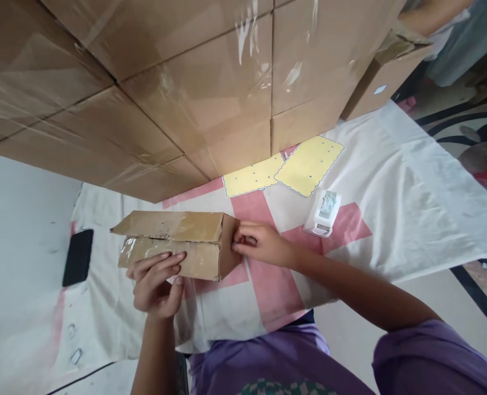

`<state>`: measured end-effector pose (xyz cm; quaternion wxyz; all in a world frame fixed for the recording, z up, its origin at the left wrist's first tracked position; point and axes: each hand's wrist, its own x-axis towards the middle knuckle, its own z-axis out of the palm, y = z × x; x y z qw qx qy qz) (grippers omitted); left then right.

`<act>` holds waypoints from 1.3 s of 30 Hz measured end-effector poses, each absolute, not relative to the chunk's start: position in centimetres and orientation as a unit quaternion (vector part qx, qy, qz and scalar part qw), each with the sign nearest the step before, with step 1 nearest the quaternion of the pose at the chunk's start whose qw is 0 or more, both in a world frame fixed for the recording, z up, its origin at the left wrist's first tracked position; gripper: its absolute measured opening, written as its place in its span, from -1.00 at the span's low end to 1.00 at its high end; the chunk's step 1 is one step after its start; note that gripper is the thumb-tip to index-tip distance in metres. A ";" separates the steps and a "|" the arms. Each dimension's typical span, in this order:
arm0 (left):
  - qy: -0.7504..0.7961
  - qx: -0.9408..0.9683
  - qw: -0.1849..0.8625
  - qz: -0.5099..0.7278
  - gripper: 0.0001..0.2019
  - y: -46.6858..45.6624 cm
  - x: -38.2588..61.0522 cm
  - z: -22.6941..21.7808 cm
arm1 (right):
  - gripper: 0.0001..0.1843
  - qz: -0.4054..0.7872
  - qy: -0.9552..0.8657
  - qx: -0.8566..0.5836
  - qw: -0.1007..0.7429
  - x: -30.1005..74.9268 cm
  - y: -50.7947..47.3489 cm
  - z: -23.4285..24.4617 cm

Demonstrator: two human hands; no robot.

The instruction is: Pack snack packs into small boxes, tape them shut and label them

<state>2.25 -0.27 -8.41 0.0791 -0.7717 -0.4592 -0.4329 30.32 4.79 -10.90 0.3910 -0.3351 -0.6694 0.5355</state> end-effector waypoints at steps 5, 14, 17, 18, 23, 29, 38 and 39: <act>-0.458 -0.767 0.091 -0.441 -0.91 0.1 2.6 -8.7 | -0.87 0.530 -0.667 -0.327 0.409 30.0 4.5 -11.2; -0.433 -0.775 0.072 -0.454 -0.91 0.2 3.2 -8.2 | -0.86 0.481 -0.687 -0.356 0.412 30.3 4.6 -11.5; -0.440 -0.752 0.073 -0.485 -0.86 0.3 3.7 -7.4 | -0.84 0.485 -0.682 -0.346 0.424 30.2 4.7 -11.8; -0.439 -0.738 0.077 -0.506 -0.81 0.4 3.8 -6.9 | -0.84 0.483 -0.683 -0.346 0.425 30.1 4.7 -11.8; -0.507 -0.749 0.138 -0.405 -0.47 1.2 3.7 -2.6 | -0.81 0.480 -0.689 -0.338 0.424 30.1 4.7 -11.8; -0.440 -0.826 0.222 -0.273 -0.70 2.2 3.4 -0.2 | -0.83 0.482 -0.691 -0.339 0.419 30.1 4.5 -11.8; -0.403 -0.873 0.229 -0.155 -0.72 1.5 3.6 0.7 | -0.81 0.479 -0.692 -0.341 0.420 29.9 4.5 -11.9; -0.403 -0.878 0.216 -0.143 -0.71 1.3 3.7 0.8 | -0.81 0.478 -0.692 -0.341 0.419 29.9 4.4 -11.9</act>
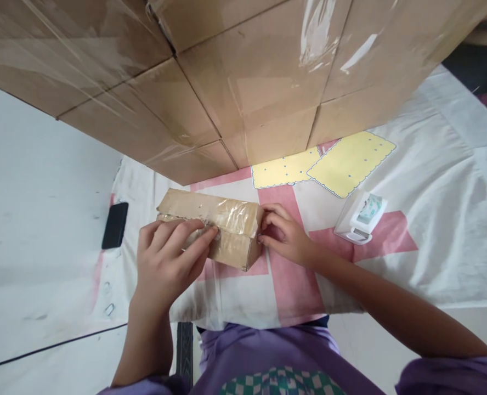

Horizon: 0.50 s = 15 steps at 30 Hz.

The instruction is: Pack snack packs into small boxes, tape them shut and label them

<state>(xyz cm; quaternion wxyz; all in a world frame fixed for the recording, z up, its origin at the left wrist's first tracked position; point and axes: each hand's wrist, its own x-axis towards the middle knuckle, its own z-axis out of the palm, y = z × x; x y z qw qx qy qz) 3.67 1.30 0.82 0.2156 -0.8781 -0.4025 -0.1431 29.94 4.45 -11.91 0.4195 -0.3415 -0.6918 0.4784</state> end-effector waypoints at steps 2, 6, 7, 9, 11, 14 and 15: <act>-0.400 -0.890 0.182 -0.125 -0.69 1.0 3.7 0.9 | -0.80 0.479 -0.692 -0.344 0.416 30.0 4.4 -11.9; -0.406 -0.896 0.117 -0.132 -0.64 0.4 3.5 0.4 | -0.79 0.476 -0.695 -0.346 0.414 30.0 4.4 -11.7; -0.406 -0.897 0.106 -0.137 -0.60 0.2 3.4 0.2 | -0.79 0.476 -0.695 -0.345 0.415 30.0 4.4 -11.7; -0.402 -0.899 0.093 -0.144 -0.48 -0.1 3.2 -0.5 | -0.79 0.475 -0.696 -0.342 0.416 30.0 4.4 -11.7; -0.410 -0.895 0.090 -0.149 -0.43 -0.4 3.1 -1.1 | -0.80 0.474 -0.696 -0.342 0.416 30.0 4.4 -11.8; -0.438 -0.881 0.087 -0.158 -0.46 -0.7 3.0 -1.8 | -0.81 0.477 -0.695 -0.342 0.416 30.0 4.5 -11.9; -0.443 -0.878 0.089 -0.160 -0.46 -0.8 2.9 -2.0 | -0.81 0.477 -0.694 -0.342 0.416 30.0 4.5 -11.9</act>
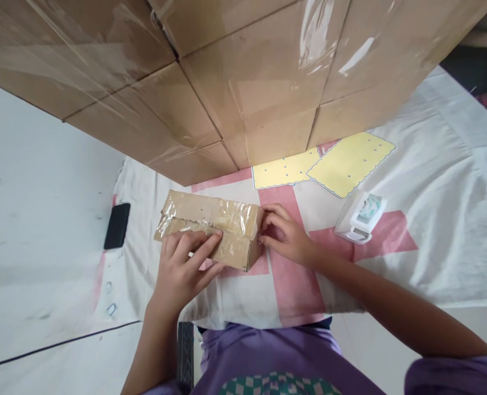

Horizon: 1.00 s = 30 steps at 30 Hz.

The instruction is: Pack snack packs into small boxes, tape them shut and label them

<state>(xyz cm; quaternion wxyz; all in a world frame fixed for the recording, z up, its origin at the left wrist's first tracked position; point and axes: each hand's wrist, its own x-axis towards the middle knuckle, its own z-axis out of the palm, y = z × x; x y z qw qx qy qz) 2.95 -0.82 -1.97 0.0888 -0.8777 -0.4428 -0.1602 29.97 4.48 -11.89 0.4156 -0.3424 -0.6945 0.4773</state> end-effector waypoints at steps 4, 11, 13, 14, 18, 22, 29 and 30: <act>-0.442 -0.874 0.105 -0.171 -0.46 -0.9 2.9 -2.0 | -0.80 0.475 -0.697 -0.342 0.415 30.0 4.6 -11.9; -0.436 -0.870 0.146 -0.180 -0.45 -1.0 2.9 -2.7 | -0.82 0.477 -0.694 -0.349 0.411 30.0 4.5 -11.6; -0.443 -0.862 0.159 -0.188 -0.40 -1.1 2.9 -3.1 | -0.82 0.480 -0.691 -0.351 0.411 30.1 4.5 -11.5; -0.447 -0.858 0.166 -0.191 -0.38 -1.1 3.0 -3.2 | -0.83 0.481 -0.690 -0.352 0.412 30.1 4.5 -11.5; -0.451 -0.851 0.173 -0.205 -0.36 -1.2 3.2 -3.2 | -0.83 0.481 -0.690 -0.354 0.408 30.1 4.5 -11.6; -0.448 -0.851 0.169 -0.215 -0.39 -0.9 3.2 -2.7 | -0.83 0.483 -0.689 -0.355 0.407 30.1 4.5 -11.7; -0.410 -0.837 0.169 -0.320 -0.62 -3.0 4.2 -3.4 | -0.80 0.479 -0.691 -0.352 0.412 30.0 4.6 -11.7; -0.398 -0.840 0.141 -0.342 -0.69 -3.9 4.9 -3.9 | -0.79 0.476 -0.691 -0.352 0.414 30.0 4.6 -11.8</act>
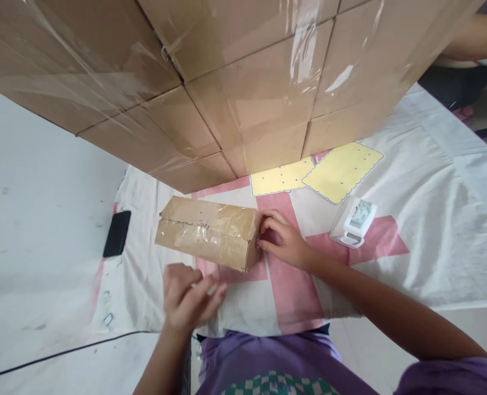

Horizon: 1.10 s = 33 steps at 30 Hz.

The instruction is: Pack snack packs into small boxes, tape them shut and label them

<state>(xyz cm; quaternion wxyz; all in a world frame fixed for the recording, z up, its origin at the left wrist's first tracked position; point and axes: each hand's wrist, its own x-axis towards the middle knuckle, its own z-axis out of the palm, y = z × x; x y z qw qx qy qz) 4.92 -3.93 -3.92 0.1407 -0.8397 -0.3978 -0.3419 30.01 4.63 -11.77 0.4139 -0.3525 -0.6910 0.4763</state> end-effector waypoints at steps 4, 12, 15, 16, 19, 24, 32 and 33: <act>-0.424 -0.817 0.091 -0.381 -0.70 -6.9 9.1 -6.9 | -0.62 0.475 -0.674 -0.378 0.421 29.9 4.4 -12.2; -0.603 -0.662 0.181 -0.406 -0.07 -4.8 13.1 -10.4 | -0.36 0.433 -0.730 -0.363 0.385 29.3 3.7 -12.0; -0.595 -0.661 0.198 -0.411 -0.12 -4.6 13.0 -10.9 | -0.44 0.386 -0.771 -0.348 0.368 29.3 4.0 -11.6; -0.596 -0.660 0.201 -0.410 -0.16 -4.6 13.0 -11.0 | -0.44 0.370 -0.782 -0.346 0.363 29.4 4.0 -11.5; -0.600 -0.651 0.212 -0.414 -0.33 -4.8 13.1 -11.0 | -0.44 0.329 -0.801 -0.352 0.356 29.4 4.0 -11.6; -0.630 -0.636 0.203 -0.398 -0.41 -5.0 13.0 -11.4 | -0.42 0.321 -0.801 -0.349 0.366 29.2 4.0 -11.8; -0.638 -0.635 0.171 -0.400 -0.26 -5.5 11.7 -13.2 | -0.73 0.290 -0.814 -0.357 0.356 28.8 4.1 -12.1; -0.639 -0.635 0.177 -0.396 -0.28 -5.5 11.6 -13.4 | -0.73 0.282 -0.815 -0.359 0.356 28.8 4.0 -12.1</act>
